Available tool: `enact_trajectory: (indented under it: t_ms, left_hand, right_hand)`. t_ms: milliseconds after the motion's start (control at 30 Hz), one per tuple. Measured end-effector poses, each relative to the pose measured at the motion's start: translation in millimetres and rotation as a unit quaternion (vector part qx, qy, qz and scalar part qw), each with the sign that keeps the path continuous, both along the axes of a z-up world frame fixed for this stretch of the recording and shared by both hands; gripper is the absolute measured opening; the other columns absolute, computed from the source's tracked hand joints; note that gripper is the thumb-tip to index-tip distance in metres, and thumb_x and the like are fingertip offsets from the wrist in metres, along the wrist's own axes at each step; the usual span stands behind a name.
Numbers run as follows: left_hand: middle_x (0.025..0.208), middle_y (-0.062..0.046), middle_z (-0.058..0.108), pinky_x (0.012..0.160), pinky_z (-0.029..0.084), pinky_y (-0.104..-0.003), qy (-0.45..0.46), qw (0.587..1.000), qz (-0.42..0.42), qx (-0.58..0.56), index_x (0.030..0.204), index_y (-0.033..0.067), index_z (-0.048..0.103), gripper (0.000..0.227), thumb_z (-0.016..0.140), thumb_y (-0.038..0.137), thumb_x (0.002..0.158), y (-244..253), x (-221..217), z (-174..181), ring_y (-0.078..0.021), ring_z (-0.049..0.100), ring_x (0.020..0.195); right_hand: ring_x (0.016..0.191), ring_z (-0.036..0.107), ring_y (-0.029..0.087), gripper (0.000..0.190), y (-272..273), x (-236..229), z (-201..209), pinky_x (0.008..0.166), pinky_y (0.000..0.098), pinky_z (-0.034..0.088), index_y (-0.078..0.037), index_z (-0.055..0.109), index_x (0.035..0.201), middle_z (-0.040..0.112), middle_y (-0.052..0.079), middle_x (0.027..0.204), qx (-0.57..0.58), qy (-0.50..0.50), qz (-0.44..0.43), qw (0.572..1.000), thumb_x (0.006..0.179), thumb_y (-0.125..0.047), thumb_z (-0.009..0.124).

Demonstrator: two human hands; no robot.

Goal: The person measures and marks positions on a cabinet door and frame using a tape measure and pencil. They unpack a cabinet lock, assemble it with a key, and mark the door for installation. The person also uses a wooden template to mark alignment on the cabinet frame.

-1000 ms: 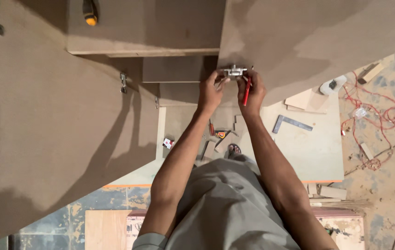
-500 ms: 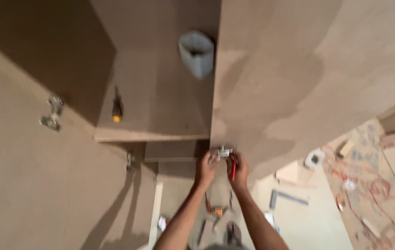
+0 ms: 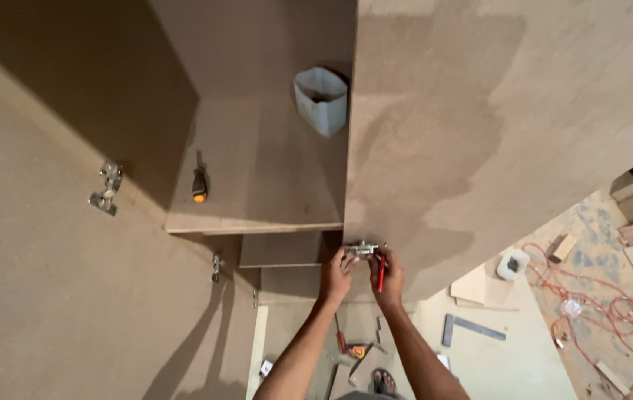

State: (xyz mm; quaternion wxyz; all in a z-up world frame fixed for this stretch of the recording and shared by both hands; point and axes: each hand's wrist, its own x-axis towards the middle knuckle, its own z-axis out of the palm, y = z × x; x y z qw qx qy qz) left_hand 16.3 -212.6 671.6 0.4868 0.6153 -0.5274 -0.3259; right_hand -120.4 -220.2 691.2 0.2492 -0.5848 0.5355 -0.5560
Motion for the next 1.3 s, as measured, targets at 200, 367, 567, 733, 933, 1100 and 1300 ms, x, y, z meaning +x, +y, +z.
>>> enact_trajectory:
  t_ms: [200, 367, 567, 733, 933, 1100, 1300]
  left_hand:
    - [0.108, -0.011, 0.072, 0.086, 0.056, -0.030, 0.063, 0.997, -0.024, -0.041, 0.123, 0.0031, 0.062, 0.030, 0.067, 0.000, 0.094, -6, 1, -14, -0.0167, 0.069, 0.102]
    - [0.103, -0.007, 0.075, 0.085, 0.056, -0.027, 0.076, 0.995, -0.044, -0.043, 0.121, 0.0018, 0.062, 0.028, 0.067, -0.002, 0.093, 6, 6, -16, -0.0123, 0.071, 0.097]
    - [0.104, -0.004, 0.076, 0.083, 0.057, -0.026, 0.116, 0.993, -0.033, -0.002, 0.126, 0.0004, 0.064, 0.032, 0.073, 0.005, 0.096, 61, 17, 9, -0.0102, 0.070, 0.092]
    - [0.115, -0.005, 0.072, 0.091, 0.056, -0.025, 0.271, 0.961, -0.052, 0.005, 0.140, -0.0032, 0.058, 0.043, 0.070, 0.008, 0.100, 105, 20, 27, -0.0100, 0.068, 0.103]
    - [0.126, -0.004, 0.063, 0.091, 0.058, -0.027, 0.259, 0.962, -0.081, -0.006, 0.155, 0.0006, 0.036, 0.067, 0.070, 0.015, 0.099, 140, 9, 51, -0.0119, 0.064, 0.110]
    - [0.105, -0.009, 0.066, 0.080, 0.058, -0.030, 0.352, 0.933, -0.052, 0.057, 0.136, -0.0016, 0.051, 0.041, 0.064, 0.026, 0.109, 146, 13, 59, -0.0159, 0.068, 0.093]
    - [0.108, -0.008, 0.064, 0.067, 0.050, -0.030, 0.354, 0.923, 0.018, 0.148, 0.129, 0.0051, 0.056, 0.034, 0.051, 0.033, 0.111, 162, 30, 52, -0.0136, 0.063, 0.091]
  right_hand:
    - [0.090, 0.071, 0.020, 0.022, 6, 3, 20, 0.080, 0.0317, 0.056, 0.000, 0.067, 0.113, 0.073, 0.014, 0.099, -0.009, 0.021, -0.004, 1.000, 0.092, -0.003, 0.074]
    - [0.094, 0.071, 0.017, 0.023, 17, 6, 26, 0.083, 0.0301, 0.056, 0.001, 0.064, 0.117, 0.073, 0.013, 0.102, 0.012, -0.027, 0.031, 0.999, 0.096, -0.002, 0.073]
    - [0.094, 0.065, 0.013, 0.025, 66, 6, 35, 0.087, 0.0276, 0.055, 0.002, 0.060, 0.119, 0.069, 0.009, 0.104, 0.036, -0.076, 0.089, 0.992, 0.098, -0.001, 0.073]
    - [0.093, 0.064, 0.010, 0.027, 104, 5, 53, 0.086, 0.0247, 0.054, 0.002, 0.059, 0.115, 0.067, 0.006, 0.100, 0.095, -0.110, 0.130, 0.981, 0.096, -0.003, 0.076]
    - [0.090, 0.062, 0.013, 0.027, 128, 17, 84, 0.084, 0.0280, 0.054, 0.000, 0.061, 0.117, 0.067, 0.008, 0.101, 0.054, -0.030, 0.136, 0.989, 0.095, -0.001, 0.076]
    - [0.087, 0.068, 0.020, 0.031, 154, 35, 109, 0.080, 0.0315, 0.056, 0.001, 0.066, 0.117, 0.068, 0.014, 0.100, 0.011, 0.065, 0.168, 0.984, 0.088, 0.002, 0.076]
    - [0.087, 0.070, 0.019, 0.015, 176, 37, 101, 0.079, 0.0305, 0.057, -0.001, 0.068, 0.115, 0.071, 0.012, 0.101, 0.045, 0.027, 0.136, 0.989, 0.100, -0.002, 0.070]
